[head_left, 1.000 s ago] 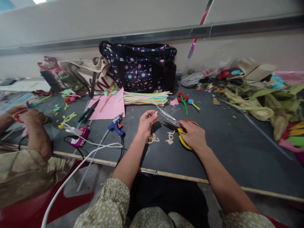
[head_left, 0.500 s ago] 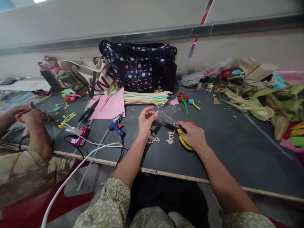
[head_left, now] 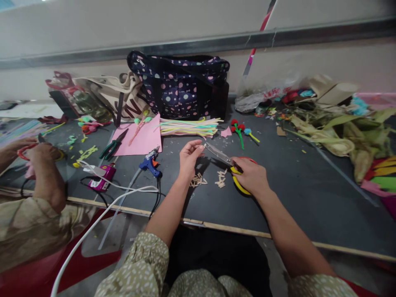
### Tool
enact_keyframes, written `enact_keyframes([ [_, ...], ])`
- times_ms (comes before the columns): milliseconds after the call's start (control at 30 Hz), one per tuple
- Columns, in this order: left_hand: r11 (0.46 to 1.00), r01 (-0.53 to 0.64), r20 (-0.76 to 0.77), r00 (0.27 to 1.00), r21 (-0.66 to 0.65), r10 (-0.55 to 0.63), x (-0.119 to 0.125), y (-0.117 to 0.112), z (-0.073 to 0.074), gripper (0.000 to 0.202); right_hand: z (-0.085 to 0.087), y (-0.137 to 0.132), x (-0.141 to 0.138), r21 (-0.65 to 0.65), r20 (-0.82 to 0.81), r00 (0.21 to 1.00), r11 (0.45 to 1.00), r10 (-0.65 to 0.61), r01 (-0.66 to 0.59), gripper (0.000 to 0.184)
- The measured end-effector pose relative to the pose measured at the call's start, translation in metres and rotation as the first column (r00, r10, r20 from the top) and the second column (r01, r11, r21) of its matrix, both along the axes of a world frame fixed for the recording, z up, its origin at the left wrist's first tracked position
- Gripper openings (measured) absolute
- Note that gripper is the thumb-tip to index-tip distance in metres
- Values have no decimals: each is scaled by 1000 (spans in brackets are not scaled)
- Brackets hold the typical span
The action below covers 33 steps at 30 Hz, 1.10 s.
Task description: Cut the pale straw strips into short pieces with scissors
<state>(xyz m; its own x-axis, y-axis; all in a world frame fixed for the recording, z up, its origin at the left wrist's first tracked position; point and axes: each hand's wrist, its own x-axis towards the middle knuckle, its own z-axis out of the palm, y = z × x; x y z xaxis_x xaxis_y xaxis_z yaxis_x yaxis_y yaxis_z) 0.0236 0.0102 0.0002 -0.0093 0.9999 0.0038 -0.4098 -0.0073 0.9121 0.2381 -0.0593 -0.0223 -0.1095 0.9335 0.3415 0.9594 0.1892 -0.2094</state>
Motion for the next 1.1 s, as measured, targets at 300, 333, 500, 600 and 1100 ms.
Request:
enact_keyframes([
  [300,995,36,101,995,-94,-27,1,3,-1,36,0,-1,-1,20,-9,1000,1000,1,-1,30],
  [333,994,38,109,994,-101,-27,1,3,-1,36,1,-1,-1,25,-13,1000,1000,6,-6,30],
  [500,992,44,121,992,-121,-29,2,3,-1,33,0,-1,-4,53,-30,999,998,33,-32,30],
  [600,992,38,119,993,-121,-23,3,2,-1,30,-2,-2,-6,68,-34,998,997,48,-45,28],
  [1100,970,81,219,975,-231,-30,8,-2,-3,32,-6,-2,-12,26,-28,998,998,50,-49,25],
])
